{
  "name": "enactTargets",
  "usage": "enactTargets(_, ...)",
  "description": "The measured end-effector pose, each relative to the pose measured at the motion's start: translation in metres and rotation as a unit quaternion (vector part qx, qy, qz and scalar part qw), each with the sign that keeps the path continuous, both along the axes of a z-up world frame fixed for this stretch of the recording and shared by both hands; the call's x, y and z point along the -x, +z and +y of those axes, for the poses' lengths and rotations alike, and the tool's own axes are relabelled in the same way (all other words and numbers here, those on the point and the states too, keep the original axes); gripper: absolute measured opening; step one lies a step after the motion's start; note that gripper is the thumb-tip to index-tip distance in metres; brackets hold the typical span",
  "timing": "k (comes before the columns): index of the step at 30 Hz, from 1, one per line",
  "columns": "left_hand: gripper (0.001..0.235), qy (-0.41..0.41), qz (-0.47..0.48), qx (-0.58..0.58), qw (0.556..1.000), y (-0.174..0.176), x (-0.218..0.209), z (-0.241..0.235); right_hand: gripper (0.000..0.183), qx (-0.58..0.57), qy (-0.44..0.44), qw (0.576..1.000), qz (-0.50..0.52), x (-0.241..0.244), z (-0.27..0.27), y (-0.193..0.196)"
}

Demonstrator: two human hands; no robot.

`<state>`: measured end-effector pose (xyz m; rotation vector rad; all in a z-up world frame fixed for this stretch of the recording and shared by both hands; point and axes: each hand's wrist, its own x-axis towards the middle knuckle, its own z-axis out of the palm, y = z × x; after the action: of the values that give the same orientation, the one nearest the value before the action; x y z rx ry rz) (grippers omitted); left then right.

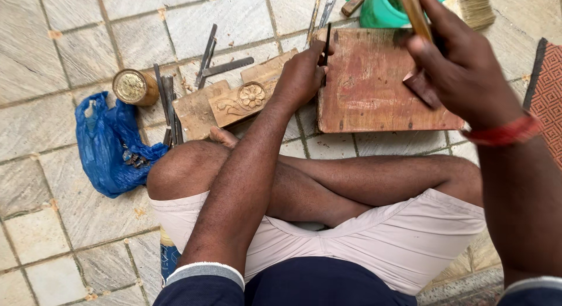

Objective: The person sits on the floor and sharpens a metal tool using a sanding block and a wooden mallet. They repeatedly rub the tool against the sanding block and tap it with the mallet to refine the edge.

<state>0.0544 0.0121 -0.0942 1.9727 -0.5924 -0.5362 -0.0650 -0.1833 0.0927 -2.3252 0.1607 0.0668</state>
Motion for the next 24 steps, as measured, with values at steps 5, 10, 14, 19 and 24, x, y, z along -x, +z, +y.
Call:
enactTargets(5, 0.03, -0.011, -0.078, 0.023, 0.997, -0.009, -0.002, -0.004, 0.052, 0.23, 0.125, 0.959, -0.105, -0.027, 0.021, -0.017)
enactTargets(10, 0.027, -0.012, 0.02, -0.015, 1.0, -0.013, -0.006, -0.008, 0.051, 0.08, -0.016, 0.988, 0.13, -0.026, 0.016, -0.011)
enactTargets(14, 0.027, -0.011, -0.014, -0.025, 1.0, -0.012, -0.008, -0.009, 0.043, 0.181, 0.061, 0.979, 0.067, -0.035, 0.017, -0.006)
enactTargets(19, 0.028, -0.021, 0.048, -0.039, 0.998, -0.017, -0.008, -0.011, 0.046, 0.187, 0.005, 0.965, 0.185, -0.039, 0.018, 0.001)
enactTargets(24, 0.027, -0.011, 0.028, -0.023, 0.999, -0.018, -0.008, -0.009, 0.047, 0.271, 0.051, 0.956, 0.104, -0.04, 0.016, -0.001)
